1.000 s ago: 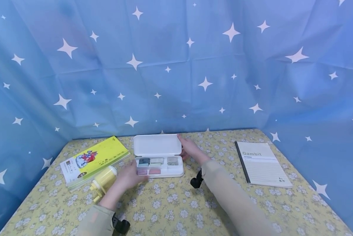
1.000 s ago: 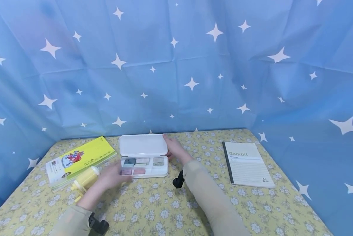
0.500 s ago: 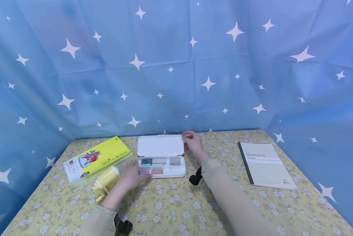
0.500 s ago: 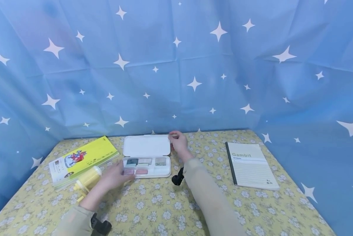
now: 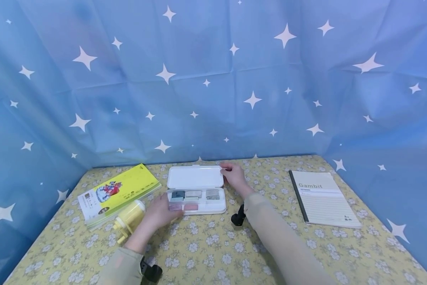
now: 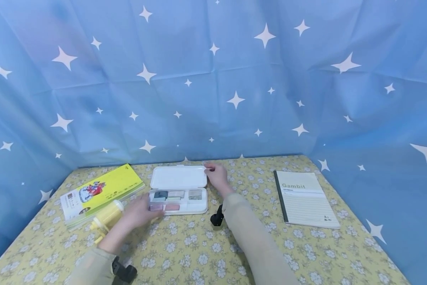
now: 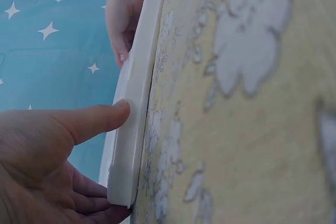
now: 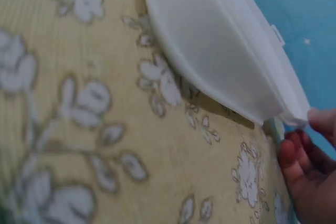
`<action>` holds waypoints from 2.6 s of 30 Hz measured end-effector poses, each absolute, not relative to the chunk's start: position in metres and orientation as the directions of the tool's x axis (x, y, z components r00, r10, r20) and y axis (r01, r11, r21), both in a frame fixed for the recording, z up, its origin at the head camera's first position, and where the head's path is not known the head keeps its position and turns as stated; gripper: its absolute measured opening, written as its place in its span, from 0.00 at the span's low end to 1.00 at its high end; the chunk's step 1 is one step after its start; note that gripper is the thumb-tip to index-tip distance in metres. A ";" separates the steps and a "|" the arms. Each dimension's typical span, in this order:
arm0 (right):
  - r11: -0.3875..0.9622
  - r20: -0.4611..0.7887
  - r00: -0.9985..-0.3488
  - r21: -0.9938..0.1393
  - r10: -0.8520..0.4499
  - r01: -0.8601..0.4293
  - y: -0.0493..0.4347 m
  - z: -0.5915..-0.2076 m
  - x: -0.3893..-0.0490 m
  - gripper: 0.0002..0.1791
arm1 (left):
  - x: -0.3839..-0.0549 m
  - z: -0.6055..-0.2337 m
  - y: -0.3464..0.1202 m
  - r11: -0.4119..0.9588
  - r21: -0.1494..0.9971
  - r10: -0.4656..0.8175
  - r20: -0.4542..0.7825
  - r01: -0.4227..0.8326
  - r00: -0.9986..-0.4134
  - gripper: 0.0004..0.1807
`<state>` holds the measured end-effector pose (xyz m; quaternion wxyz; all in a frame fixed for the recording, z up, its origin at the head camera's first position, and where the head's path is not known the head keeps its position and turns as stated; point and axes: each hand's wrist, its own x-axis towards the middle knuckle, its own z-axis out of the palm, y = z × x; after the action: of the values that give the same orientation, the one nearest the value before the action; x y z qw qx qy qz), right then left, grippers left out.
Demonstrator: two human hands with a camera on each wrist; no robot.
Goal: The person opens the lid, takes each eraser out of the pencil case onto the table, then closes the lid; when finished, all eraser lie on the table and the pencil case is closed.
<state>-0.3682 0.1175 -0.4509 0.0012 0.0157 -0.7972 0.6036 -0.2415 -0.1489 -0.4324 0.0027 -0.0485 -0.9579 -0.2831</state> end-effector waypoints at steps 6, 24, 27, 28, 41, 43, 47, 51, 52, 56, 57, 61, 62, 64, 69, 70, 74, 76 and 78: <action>0.401 0.014 -0.998 -0.915 -0.065 -0.039 0.121 -0.449 -0.366 0.18 | -0.243 -0.430 -0.148 0.848 0.526 0.075 0.003 0.065 -0.997 0.52; 0.304 0.103 -0.983 -0.941 -0.153 -0.146 0.130 -0.441 -0.346 0.25 | -0.252 -0.426 -0.148 0.804 0.586 0.151 -0.046 0.096 -0.987 0.65; 0.283 0.100 -0.983 -0.949 -0.155 -0.141 0.130 -0.438 -0.342 0.25 | -0.256 -0.427 -0.148 0.803 0.593 0.143 -0.102 0.055 -0.985 0.70; 0.276 0.103 -0.983 -0.950 -0.154 -0.143 0.129 -0.437 -0.341 0.25 | -0.257 -0.428 -0.148 0.799 0.599 0.140 -0.113 0.045 -0.984 0.71; 0.298 0.064 -0.956 -0.942 -0.286 -0.152 0.147 -0.431 -0.329 0.19 | -0.260 -0.429 -0.148 0.795 0.606 0.132 -0.152 0.014 -0.979 0.74; 0.394 0.053 -0.925 -0.894 -0.377 -0.212 0.148 -0.431 -0.326 0.18 | -0.259 -0.429 -0.146 0.788 0.616 0.120 -0.160 -0.004 -0.980 0.75; 0.497 0.038 -0.866 -0.806 -0.498 -0.321 0.146 -0.430 -0.323 0.17 | -0.258 -0.430 -0.145 0.785 0.619 0.097 -0.159 -0.023 -0.982 0.77; 0.537 0.020 -0.849 -0.766 -0.529 -0.353 0.141 -0.429 -0.321 0.17 | -0.258 -0.431 -0.147 0.792 0.610 0.088 -0.160 -0.028 -0.983 0.79; 0.537 0.015 -0.842 -0.764 -0.539 -0.357 0.140 -0.429 -0.321 0.18 | -0.258 -0.431 -0.148 0.793 0.609 0.085 -0.162 -0.032 -0.983 0.79; 0.528 -0.014 -0.816 -0.769 -0.578 -0.361 0.138 -0.427 -0.320 0.20 | -0.259 -0.431 -0.151 0.801 0.598 0.081 -0.152 -0.027 -0.985 0.79; 0.522 -0.019 -0.810 -0.773 -0.586 -0.360 0.137 -0.427 -0.320 0.20 | -0.260 -0.430 -0.151 0.804 0.594 0.082 -0.145 -0.021 -0.986 0.79; 0.525 -0.015 -0.796 -0.759 -0.605 -0.385 0.135 -0.425 -0.318 0.21 | -0.261 -0.429 -0.153 0.804 0.594 0.085 -0.133 -0.011 -0.987 0.79; 0.529 -0.012 -0.794 -0.752 -0.608 -0.394 0.134 -0.426 -0.318 0.21 | -0.261 -0.429 -0.154 0.805 0.594 0.082 -0.136 -0.014 -0.987 0.79; 0.530 -0.001 -0.786 -0.738 -0.618 -0.417 0.132 -0.426 -0.318 0.21 | -0.260 -0.430 -0.154 0.804 0.595 0.079 -0.142 -0.021 -0.987 0.79; 0.528 0.019 -0.776 -0.722 -0.630 -0.447 0.131 -0.428 -0.317 0.21 | -0.261 -0.431 -0.154 0.802 0.597 0.091 -0.145 -0.014 -0.985 0.78; 0.528 0.020 -0.775 -0.722 -0.631 -0.448 0.131 -0.429 -0.317 0.21 | -0.262 -0.431 -0.154 0.802 0.597 0.095 -0.143 -0.009 -0.985 0.78; 0.521 0.031 -0.769 -0.718 -0.638 -0.461 0.133 -0.432 -0.319 0.20 | -0.264 -0.432 -0.152 0.799 0.601 0.102 -0.132 0.002 -0.986 0.78; 0.520 0.030 -0.772 -0.721 -0.635 -0.457 0.133 -0.432 -0.318 0.20 | -0.265 -0.434 -0.151 0.799 0.601 0.100 -0.130 0.002 -0.986 0.77; 0.523 0.029 -0.775 -0.722 -0.632 -0.454 0.134 -0.433 -0.317 0.19 | -0.264 -0.435 -0.150 0.797 0.604 0.099 -0.126 0.003 -0.987 0.77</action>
<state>-0.3173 0.1344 -0.4328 -0.1189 0.3139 -0.8644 0.3743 -0.2644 -0.1504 -0.4346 -0.0755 -0.0270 -0.9450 -0.3172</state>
